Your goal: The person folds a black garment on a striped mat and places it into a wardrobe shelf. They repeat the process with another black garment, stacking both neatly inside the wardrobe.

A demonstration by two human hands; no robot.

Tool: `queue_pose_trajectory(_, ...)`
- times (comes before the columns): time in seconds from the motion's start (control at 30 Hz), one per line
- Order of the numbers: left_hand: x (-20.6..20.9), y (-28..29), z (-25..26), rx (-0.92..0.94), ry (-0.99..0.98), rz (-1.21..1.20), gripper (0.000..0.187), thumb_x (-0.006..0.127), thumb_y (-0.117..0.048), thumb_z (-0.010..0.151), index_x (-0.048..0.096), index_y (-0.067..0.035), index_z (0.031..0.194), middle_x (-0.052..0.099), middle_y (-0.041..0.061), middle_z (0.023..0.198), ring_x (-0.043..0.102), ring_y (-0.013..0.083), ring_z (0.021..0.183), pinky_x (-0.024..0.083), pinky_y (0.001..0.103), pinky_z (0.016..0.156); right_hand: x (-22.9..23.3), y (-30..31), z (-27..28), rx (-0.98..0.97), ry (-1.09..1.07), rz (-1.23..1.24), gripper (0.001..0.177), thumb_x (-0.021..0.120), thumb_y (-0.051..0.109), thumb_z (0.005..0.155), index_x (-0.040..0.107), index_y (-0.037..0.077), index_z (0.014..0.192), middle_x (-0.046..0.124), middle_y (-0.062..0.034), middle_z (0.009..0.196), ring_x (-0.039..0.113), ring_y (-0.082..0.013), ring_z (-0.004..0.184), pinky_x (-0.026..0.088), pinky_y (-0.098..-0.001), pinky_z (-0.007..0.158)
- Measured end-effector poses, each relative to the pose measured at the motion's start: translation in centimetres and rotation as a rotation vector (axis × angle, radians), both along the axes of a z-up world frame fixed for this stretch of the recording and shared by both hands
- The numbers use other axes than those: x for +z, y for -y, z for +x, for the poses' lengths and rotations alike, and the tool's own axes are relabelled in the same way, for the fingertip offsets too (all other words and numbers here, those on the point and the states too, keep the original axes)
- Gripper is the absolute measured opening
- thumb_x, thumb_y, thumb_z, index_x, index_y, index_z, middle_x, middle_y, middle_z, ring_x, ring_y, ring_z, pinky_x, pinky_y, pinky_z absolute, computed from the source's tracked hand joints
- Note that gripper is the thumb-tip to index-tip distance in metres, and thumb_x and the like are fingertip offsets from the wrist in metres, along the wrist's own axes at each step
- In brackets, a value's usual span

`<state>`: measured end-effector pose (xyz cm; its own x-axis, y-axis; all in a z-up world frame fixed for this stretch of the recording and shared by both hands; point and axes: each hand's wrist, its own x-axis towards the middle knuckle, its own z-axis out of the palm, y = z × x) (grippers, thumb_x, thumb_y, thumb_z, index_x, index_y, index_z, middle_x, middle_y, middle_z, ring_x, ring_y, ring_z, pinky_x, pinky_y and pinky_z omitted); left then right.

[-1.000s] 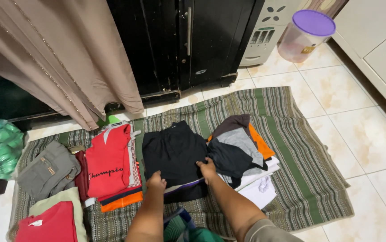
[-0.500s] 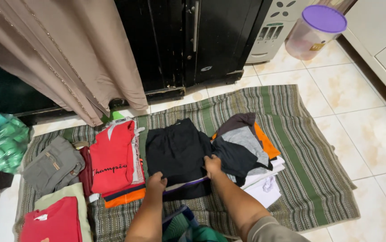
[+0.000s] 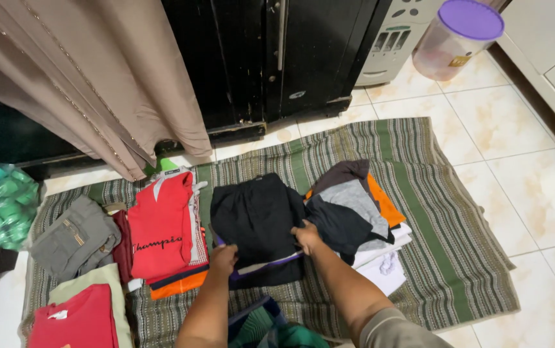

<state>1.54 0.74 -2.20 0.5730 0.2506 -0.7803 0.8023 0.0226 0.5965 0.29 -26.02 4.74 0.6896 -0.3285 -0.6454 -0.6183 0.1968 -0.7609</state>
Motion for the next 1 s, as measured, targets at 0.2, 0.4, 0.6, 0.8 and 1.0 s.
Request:
queue_pose_trajectory(0.2, 0.0, -1.0, -0.3, -0.05, -0.133, -0.086, 0.073, 0.082, -0.008, 0.069, 0.056, -0.009, 0.138, 0.056, 0.022, 0.139, 0.066, 0.0449, 0.112, 0.06, 0.059, 0.087, -7.1, 2.9, 1.2, 0.273, -0.109, -0.176, 0.047, 0.08, 0.002, 0.068, 0.073, 0.005, 0.114, 0.07, -0.0255, 0.107, 0.07, -0.0443, 0.093, 0.065, -0.0523, 0.06)
queue_pose_trajectory(0.4, 9.1, 1.5, -1.3, 0.141, -0.031, -0.154, 0.093, 0.086, -0.033, 0.083, 0.038, 0.005, 0.151, 0.038, 0.03, 0.152, 0.047, 0.0476, 0.135, 0.051, 0.066, 0.095, 8.3, 0.1, -0.2, 0.177, -0.101, 0.066, 0.098, 0.087, 0.039, 0.084, 0.035, -0.004, 0.154, 0.043, -0.0362, 0.15, 0.043, -0.0483, 0.14, 0.043, -0.063, 0.107)
queue_pose_trajectory(0.6, 2.8, 0.2, 0.3, 0.108, -0.046, -0.071, 0.08, 0.083, -0.015, 0.079, 0.044, 0.005, 0.146, 0.043, 0.029, 0.147, 0.057, 0.0509, 0.121, 0.058, 0.059, 0.088, -5.4, 3.0, 2.5, 0.268, -0.023, -0.105, 0.084, 0.085, 0.013, 0.077, 0.045, 0.001, 0.151, 0.055, -0.0321, 0.141, 0.053, -0.0469, 0.131, 0.051, -0.0577, 0.102)
queue_pose_trajectory(0.8, 1.0, 0.3, -0.6, -0.121, -0.033, 0.009, 0.088, 0.085, -0.013, 0.071, 0.045, 0.005, 0.148, 0.048, 0.031, 0.146, 0.046, 0.0493, 0.135, 0.049, 0.069, 0.095, -1.9, 3.8, 1.5, 0.53, -0.185, -0.339, 0.078, 0.088, 0.018, 0.068, 0.061, 0.002, 0.139, 0.063, -0.0276, 0.136, 0.059, -0.0406, 0.127, 0.055, -0.0542, 0.099)
queue_pose_trajectory(1.0, 6.2, 1.4, 0.2, -0.096, 0.01, 0.093, 0.096, 0.08, -0.047, 0.085, 0.038, 0.006, 0.154, 0.037, 0.028, 0.159, 0.034, 0.0398, 0.148, 0.035, 0.056, 0.117, 7.4, 0.6, 1.8, 0.25, -0.123, 0.12, 0.095, 0.075, 0.049, 0.091, 0.035, -0.01, 0.153, 0.039, -0.0342, 0.154, 0.038, -0.0444, 0.144, 0.039, -0.0605, 0.114)
